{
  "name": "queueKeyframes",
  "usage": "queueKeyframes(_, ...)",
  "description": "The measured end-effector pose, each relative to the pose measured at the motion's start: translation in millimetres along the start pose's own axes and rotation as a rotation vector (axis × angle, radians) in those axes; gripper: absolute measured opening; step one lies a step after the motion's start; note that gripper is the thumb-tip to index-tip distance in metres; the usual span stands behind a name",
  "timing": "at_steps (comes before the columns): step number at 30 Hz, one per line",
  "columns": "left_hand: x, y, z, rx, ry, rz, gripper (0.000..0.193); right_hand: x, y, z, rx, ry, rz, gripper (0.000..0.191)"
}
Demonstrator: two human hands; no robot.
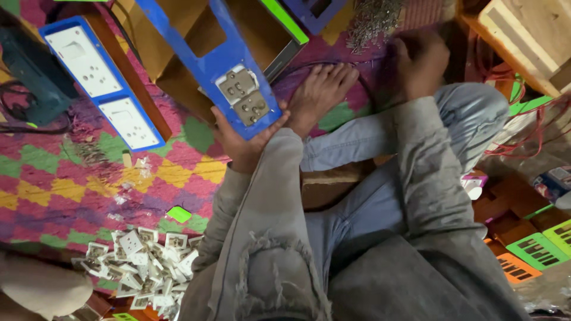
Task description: The person assembles electrical socket units by inserting white faceplates into blue frames and securing them with screws. They handle multiple units, flipping them to access the back, and place completed units aside.
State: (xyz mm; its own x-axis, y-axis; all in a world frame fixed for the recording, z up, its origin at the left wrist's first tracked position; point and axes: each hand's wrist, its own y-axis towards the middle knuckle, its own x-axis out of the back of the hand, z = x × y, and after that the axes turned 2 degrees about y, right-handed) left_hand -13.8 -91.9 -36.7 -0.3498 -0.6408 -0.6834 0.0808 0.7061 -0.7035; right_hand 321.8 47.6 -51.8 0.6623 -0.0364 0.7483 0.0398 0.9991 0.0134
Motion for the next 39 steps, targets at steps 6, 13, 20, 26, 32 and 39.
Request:
queueKeyframes(6, -33, 3, -12, 0.108, 0.056, -0.004, 0.083, -7, 1, 17, -0.01, -0.035, 0.03, 0.016)
queueKeyframes(13, -51, 10, -9, 0.122, 0.054, -0.043, 0.082, -21, -4, 28, 0.122, -0.189, 0.026, 0.014)
queueKeyframes(20, -42, 16, -6, 0.171, 0.031, 0.07, 0.089, -27, -5, 10, 0.234, -0.239, 0.098, 0.022)
queueKeyframes(26, -38, 16, -1, 0.188, -0.012, 0.071, 0.093, -32, -4, 12, 0.225, -0.228, 0.085, 0.013)
queueKeyframes(32, -42, 20, -4, 0.206, -0.072, 0.111, 0.09, -42, 4, 12, 0.3, -0.365, 0.079, 0.036)
queueKeyframes(39, -36, 20, -3, 0.215, -0.087, 0.078, 0.087, -29, -5, 31, 0.08, 0.301, 0.127, 0.005)
